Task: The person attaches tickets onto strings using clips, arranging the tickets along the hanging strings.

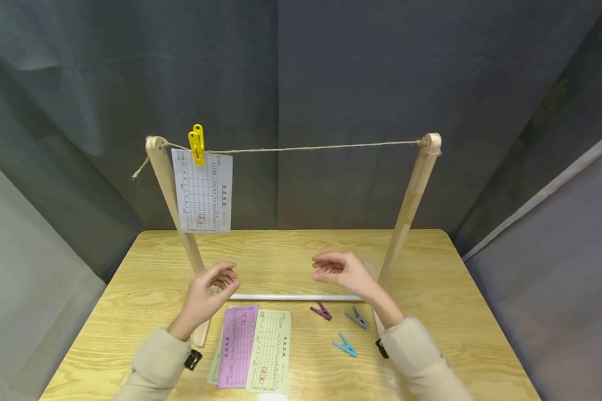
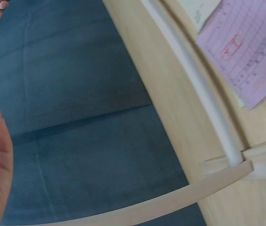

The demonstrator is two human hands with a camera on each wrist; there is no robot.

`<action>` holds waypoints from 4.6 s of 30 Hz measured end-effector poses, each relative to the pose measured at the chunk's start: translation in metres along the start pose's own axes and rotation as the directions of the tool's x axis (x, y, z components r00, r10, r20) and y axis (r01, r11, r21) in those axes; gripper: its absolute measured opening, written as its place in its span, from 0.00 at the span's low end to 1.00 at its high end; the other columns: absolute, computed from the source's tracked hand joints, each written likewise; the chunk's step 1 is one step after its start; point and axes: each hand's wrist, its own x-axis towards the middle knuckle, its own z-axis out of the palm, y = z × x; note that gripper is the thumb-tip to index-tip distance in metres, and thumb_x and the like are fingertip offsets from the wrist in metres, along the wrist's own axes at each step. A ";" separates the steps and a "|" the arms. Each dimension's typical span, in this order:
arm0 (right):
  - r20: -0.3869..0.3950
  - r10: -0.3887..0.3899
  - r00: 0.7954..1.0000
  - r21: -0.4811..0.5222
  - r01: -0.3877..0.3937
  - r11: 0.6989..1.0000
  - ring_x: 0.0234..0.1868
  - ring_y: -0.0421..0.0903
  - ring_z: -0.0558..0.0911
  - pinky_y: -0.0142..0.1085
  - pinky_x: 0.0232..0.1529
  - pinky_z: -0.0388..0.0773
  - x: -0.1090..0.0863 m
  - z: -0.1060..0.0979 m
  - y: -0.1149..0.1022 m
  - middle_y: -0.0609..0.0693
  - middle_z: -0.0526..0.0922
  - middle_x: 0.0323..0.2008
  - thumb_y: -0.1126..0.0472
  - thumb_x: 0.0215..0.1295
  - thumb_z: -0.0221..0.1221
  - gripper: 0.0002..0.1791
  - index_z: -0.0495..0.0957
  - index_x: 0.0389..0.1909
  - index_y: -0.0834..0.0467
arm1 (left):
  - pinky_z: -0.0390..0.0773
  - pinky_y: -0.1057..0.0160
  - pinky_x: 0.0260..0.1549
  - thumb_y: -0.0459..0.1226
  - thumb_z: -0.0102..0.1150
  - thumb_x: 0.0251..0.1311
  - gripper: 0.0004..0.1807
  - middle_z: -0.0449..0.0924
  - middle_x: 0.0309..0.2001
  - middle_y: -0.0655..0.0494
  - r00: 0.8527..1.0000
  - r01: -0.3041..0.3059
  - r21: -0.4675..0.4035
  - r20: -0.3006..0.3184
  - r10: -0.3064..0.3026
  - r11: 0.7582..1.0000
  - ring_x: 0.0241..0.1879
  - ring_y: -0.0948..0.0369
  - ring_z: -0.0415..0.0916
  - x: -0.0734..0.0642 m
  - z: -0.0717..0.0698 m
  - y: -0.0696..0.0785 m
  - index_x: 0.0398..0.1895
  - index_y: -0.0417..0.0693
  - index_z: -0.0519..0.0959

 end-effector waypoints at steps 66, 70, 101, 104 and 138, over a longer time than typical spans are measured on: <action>-0.325 0.375 0.868 -0.208 -0.453 0.867 0.39 0.46 0.72 0.38 0.40 0.73 -0.107 0.067 0.135 0.49 0.75 0.36 0.58 0.38 0.73 0.27 0.79 0.42 0.64 | 0.64 0.71 0.20 0.37 0.70 0.41 0.29 0.70 0.22 0.54 0.746 0.383 0.179 0.519 -0.418 0.906 0.20 0.69 0.60 -0.078 0.075 -0.128 0.50 0.35 0.76; -0.325 0.353 0.877 -0.227 -0.435 0.872 0.43 0.50 0.75 0.44 0.45 0.74 -0.107 0.070 0.136 0.51 0.77 0.38 0.58 0.37 0.73 0.27 0.79 0.41 0.64 | 0.63 0.71 0.18 0.36 0.69 0.42 0.29 0.68 0.20 0.54 0.746 0.387 0.167 0.522 -0.414 0.907 0.18 0.70 0.58 -0.078 0.075 -0.128 0.50 0.34 0.75; -0.410 0.292 0.864 -0.400 -0.458 0.794 0.31 0.46 0.65 0.37 0.31 0.60 -0.096 0.084 0.142 0.47 0.68 0.26 0.54 0.34 0.73 0.18 0.77 0.26 0.52 | 0.64 0.68 0.21 0.29 0.71 0.35 0.18 0.69 0.21 0.52 0.761 0.327 0.295 0.481 -0.435 0.898 0.20 0.68 0.60 -0.074 0.075 -0.118 0.30 0.42 0.73; -0.411 0.304 0.859 -0.384 -0.466 0.797 0.32 0.46 0.66 0.37 0.32 0.62 -0.096 0.083 0.140 0.48 0.70 0.28 0.54 0.36 0.72 0.17 0.78 0.28 0.53 | 0.64 0.69 0.19 0.28 0.71 0.35 0.18 0.67 0.19 0.56 0.765 0.326 0.291 0.478 -0.431 0.900 0.19 0.69 0.59 -0.074 0.076 -0.118 0.31 0.41 0.73; -0.439 0.335 0.834 -0.218 -0.461 0.861 0.36 0.47 0.74 0.40 0.38 0.70 -0.096 0.075 0.125 0.49 0.78 0.30 0.60 0.41 0.71 0.14 0.80 0.29 0.60 | 0.58 0.74 0.11 0.30 0.62 0.49 0.04 0.60 0.11 0.66 0.799 0.352 0.196 0.446 -0.403 0.915 0.12 0.72 0.55 -0.069 0.076 -0.115 0.29 0.39 0.80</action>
